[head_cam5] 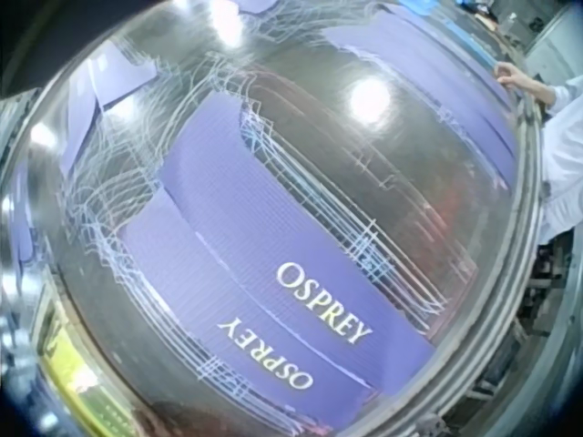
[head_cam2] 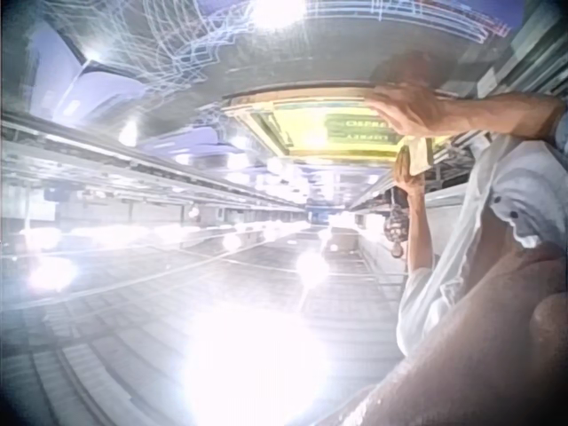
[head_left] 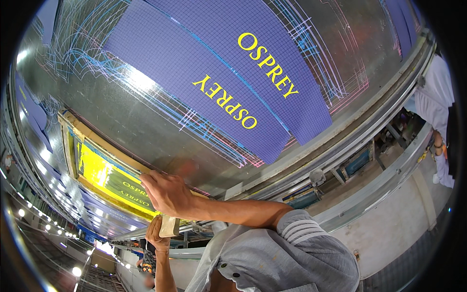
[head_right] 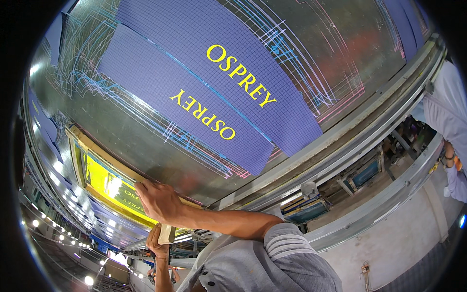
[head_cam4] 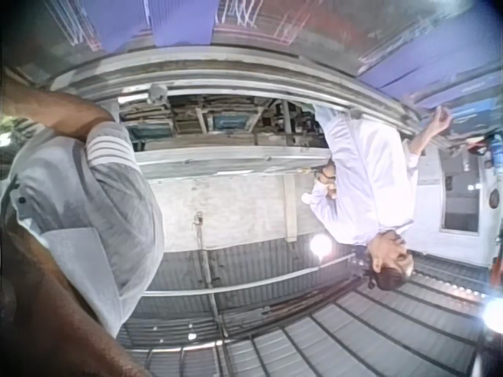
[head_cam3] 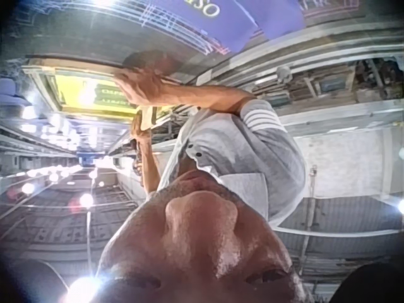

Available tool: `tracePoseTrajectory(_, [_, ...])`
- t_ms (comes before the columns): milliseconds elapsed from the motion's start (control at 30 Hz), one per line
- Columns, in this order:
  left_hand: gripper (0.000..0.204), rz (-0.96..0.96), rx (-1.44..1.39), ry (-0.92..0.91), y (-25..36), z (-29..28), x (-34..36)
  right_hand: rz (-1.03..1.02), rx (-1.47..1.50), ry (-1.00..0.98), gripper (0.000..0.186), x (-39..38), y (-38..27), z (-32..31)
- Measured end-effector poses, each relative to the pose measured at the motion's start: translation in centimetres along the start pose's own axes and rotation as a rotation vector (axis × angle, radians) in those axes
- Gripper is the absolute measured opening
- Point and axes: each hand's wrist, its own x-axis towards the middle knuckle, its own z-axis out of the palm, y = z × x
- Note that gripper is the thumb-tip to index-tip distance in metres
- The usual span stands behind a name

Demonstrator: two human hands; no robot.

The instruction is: The person repeatedly applies yellow ink to a screen-printing frame using a squeegee, then lifts the frame to transfer the ink onto purple fabric pieces below. The process is repeated multiple times in a continuous loop.

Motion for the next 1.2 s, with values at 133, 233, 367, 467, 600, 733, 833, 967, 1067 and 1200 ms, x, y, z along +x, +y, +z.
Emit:
tracePoseTrajectory(133, [0.037, 0.008, 0.015, 0.007, 0.2, 0.2, 0.1, 0.004, 0.022, -0.015, 0.02, -0.1, 0.1, -0.2])
tracePoseTrajectory(233, [0.039, 0.011, 0.022, 0.01, 0.5, 0.2, 0.3, 0.012, 0.038, -0.011, 0.024, -0.2, 0.1, -0.3])
tracePoseTrajectory(367, [0.039, 0.022, 0.004, 0.019, 0.7, 0.4, 0.1, -0.022, 0.006, 0.067, 0.026, -0.1, 0.0, -0.3])
tracePoseTrajectory(467, [0.038, 0.019, 0.01, 0.05, 0.5, 1.1, 0.0, 0.009, -0.027, -0.017, 0.027, -0.2, 0.1, -0.6])
tracePoseTrajectory(600, [0.034, 0.011, 0.02, 0.05, 1.0, 1.2, -0.2, -0.023, -0.054, -0.016, 0.024, -0.3, 0.6, -0.7])
tracePoseTrajectory(733, [0.03, 0.03, 0.03, 0.112, 1.2, 2.5, 0.7, -0.031, -0.134, -0.011, 0.02, 0.0, 1.8, -0.8])
tracePoseTrajectory(833, [0.028, 0.04, 0.003, 0.172, 2.0, 3.9, 1.2, -0.019, -0.212, -0.008, 0.016, 0.1, 2.7, -1.1])
tracePoseTrajectory(967, [0.034, 0.005, 0.065, 0.273, 3.0, 5.8, 0.9, -0.029, -0.311, 0.023, 0.011, 0.6, 3.5, -1.6])
tracePoseTrajectory(1067, [0.049, -0.015, 0.053, 0.311, 3.5, 7.8, -0.4, -0.111, -0.408, 0.065, 0.007, 0.9, 6.2, -1.5])
tracePoseTrajectory(1200, [0.038, -0.037, -0.003, 0.401, 5.4, 10.5, -0.1, -0.148, -0.587, 0.104, 0.018, 3.2, 7.8, -4.7])
